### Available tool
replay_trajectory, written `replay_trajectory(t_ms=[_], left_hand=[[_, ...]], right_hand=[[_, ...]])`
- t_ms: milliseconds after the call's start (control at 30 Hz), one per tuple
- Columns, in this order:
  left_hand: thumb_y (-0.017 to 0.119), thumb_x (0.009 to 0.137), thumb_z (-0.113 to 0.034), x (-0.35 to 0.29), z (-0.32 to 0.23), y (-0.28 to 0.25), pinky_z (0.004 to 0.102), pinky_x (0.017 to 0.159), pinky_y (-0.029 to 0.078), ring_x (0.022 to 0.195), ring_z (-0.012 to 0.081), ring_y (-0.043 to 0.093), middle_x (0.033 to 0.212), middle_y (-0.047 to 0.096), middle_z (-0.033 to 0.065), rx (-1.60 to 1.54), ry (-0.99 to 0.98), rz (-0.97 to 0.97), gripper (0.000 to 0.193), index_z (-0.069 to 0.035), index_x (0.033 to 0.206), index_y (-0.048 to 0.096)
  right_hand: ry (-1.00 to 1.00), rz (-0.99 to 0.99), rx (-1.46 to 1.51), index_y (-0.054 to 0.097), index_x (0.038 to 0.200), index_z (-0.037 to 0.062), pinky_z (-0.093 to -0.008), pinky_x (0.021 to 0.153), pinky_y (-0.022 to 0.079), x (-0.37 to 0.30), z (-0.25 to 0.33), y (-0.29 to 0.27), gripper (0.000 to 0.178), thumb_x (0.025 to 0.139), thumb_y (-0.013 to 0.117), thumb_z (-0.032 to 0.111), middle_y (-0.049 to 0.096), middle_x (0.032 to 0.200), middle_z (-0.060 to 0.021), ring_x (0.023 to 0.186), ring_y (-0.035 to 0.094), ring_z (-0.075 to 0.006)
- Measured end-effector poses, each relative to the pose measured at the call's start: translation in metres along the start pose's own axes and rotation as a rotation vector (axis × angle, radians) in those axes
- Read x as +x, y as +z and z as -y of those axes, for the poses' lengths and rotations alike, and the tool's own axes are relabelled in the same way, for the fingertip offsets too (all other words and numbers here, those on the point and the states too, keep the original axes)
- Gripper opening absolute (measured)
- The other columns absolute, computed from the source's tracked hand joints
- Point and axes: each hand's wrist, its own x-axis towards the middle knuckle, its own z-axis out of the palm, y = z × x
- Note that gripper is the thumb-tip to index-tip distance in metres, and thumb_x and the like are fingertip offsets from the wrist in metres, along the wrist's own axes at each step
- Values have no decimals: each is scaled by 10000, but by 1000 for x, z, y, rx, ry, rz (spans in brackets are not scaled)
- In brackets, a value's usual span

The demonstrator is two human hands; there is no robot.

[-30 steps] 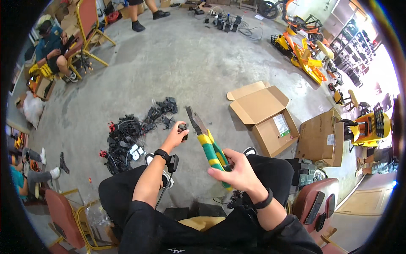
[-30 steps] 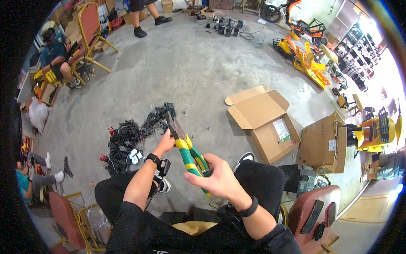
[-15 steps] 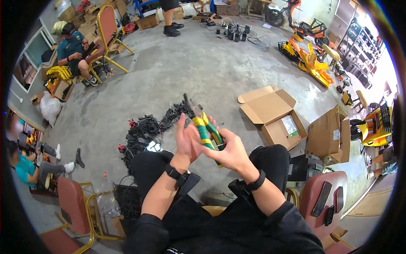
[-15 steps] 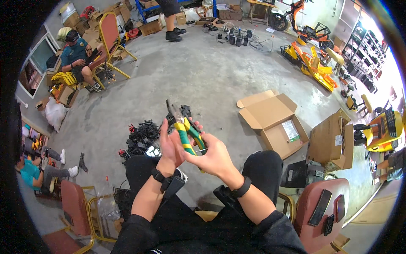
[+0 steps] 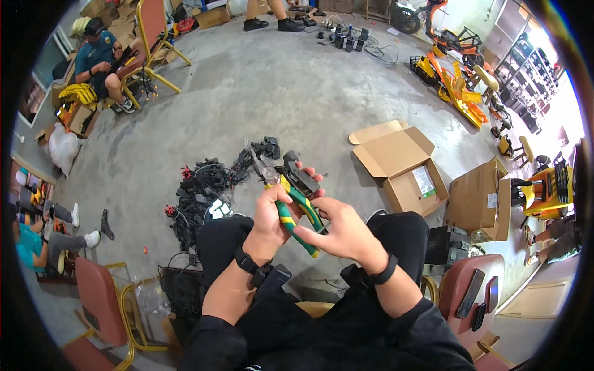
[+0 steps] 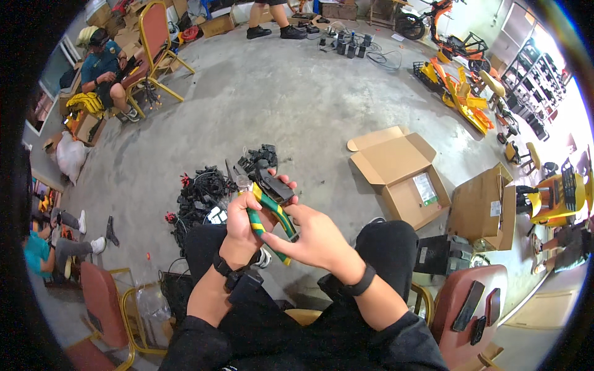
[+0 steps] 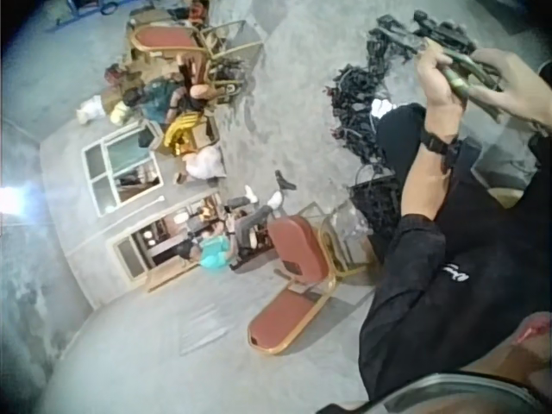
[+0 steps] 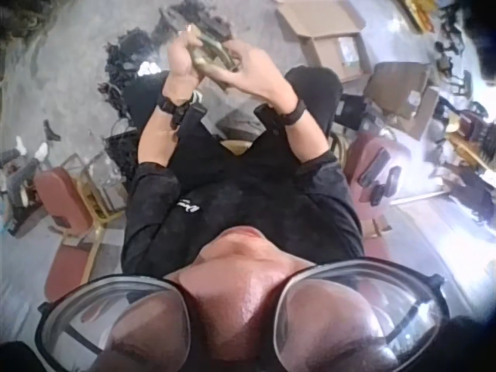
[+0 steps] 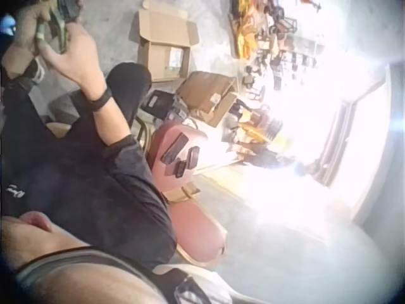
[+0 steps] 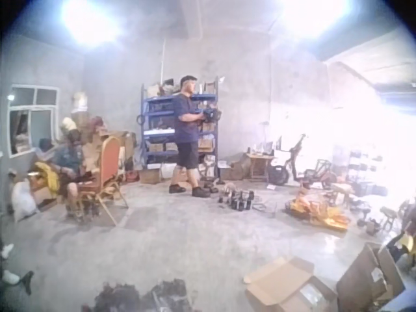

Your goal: The person sits cross-legged on a chair and uses a screwdriver to tighten screws on a small black electronic component held in their hands. They manipulate the component and the tool repeatedly, focusing on securing parts of the device.

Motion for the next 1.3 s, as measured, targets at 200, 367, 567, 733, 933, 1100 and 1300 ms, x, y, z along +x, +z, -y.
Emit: replay_trajectory(t_ms=[200,367,567,733,933,1100,1300], left_hand=[[439,639,-119,-11,-26,5,496,933,463,1134,356,561,1192,591,173,69,-55,-80,616,-21,1242,514],[424,656,-110,-20,-28,-3,478,876,492,1094,351,583,1170,597,189,71,-231,-23,637,9,1278,485],[469,592,-145,-25,-27,0,396,707,466,1020,354,586,1148,589,216,183,-298,3,734,37,1303,474],[416,657,-29,-27,-28,3,356,656,516,904,326,642,1091,628,246,280,-336,111,594,126,1220,521],[414,652,-21,-24,-30,3,386,719,553,898,325,651,1082,636,244,483,-467,192,568,125,1181,561],[428,656,-21,-23,-20,9,585,958,480,1094,437,585,949,615,208,153,-328,-181,371,58,986,575],[491,787,-57,-11,-22,-8,671,1057,380,1119,421,586,816,585,168,8,-250,-437,72,-19,728,508]], right_hand=[[112,1,449,622,1096,30,-217,654,333,7,-5,-36,385,749,766,111,354,758,57,696,327,-67],[97,28,878,554,1216,9,-200,693,366,9,-18,-40,381,854,671,7,433,918,37,798,415,-50],[174,-3,504,645,1207,0,-223,662,419,16,-24,-33,257,987,572,113,564,826,29,730,504,-47],[128,41,828,622,1221,-43,-258,703,509,18,-17,-16,298,959,617,97,654,897,-40,780,624,-83],[154,42,734,644,1088,-40,-220,615,458,19,-24,-20,198,928,657,76,634,846,-8,701,582,-58],[211,-184,926,595,1098,16,-193,594,358,20,-37,-26,174,977,599,142,562,813,42,678,450,-25],[217,-273,1202,598,1084,52,-220,594,367,18,-52,-41,158,987,583,175,556,817,49,666,444,-35]])
